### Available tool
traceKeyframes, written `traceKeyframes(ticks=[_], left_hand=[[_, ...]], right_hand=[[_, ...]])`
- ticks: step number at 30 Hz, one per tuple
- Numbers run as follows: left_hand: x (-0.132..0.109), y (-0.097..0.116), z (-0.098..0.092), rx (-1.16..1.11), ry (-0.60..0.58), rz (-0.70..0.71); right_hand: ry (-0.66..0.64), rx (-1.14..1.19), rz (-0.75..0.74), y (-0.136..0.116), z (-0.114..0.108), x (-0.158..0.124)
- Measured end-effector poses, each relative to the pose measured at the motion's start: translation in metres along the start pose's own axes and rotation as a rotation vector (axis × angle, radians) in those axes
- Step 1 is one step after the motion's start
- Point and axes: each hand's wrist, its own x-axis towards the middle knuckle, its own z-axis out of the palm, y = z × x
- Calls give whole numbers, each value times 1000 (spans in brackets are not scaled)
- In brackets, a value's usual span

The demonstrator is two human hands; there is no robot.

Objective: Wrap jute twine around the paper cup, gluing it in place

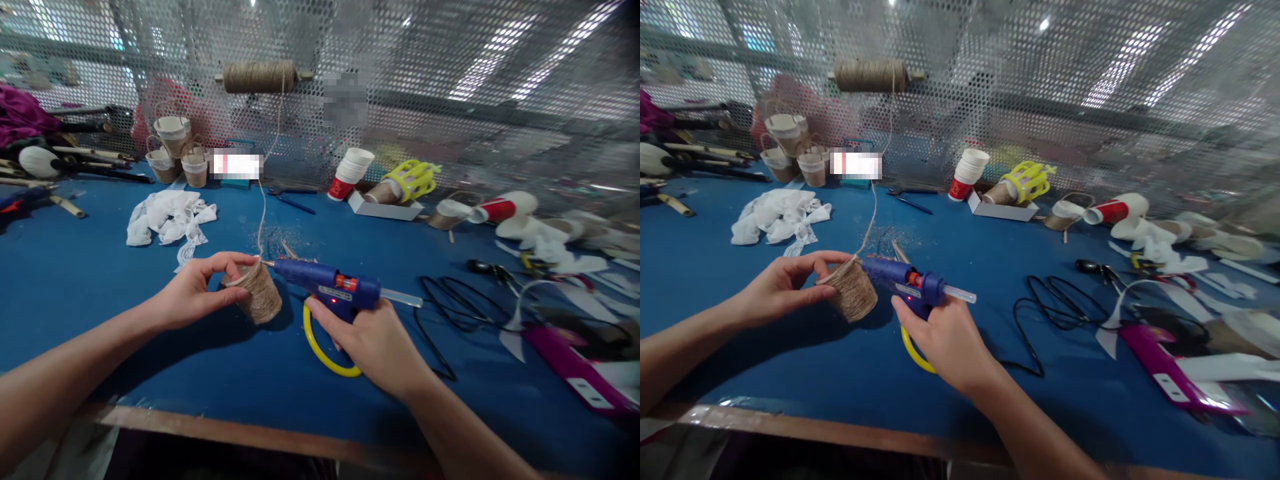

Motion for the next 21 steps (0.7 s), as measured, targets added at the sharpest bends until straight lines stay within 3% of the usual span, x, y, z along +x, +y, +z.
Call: traceKeyframes(ticks=[7,15,21], left_hand=[[0,0,-1,-26,-22,19],[-1,-2,-1,-20,-30,31],[-1,-3,-2,-26,-38,29]], right_hand=[[-41,-99,44,1,1,-4],[-22,40,-16,0,-2,2],[-14,22,26,0,0,0]])
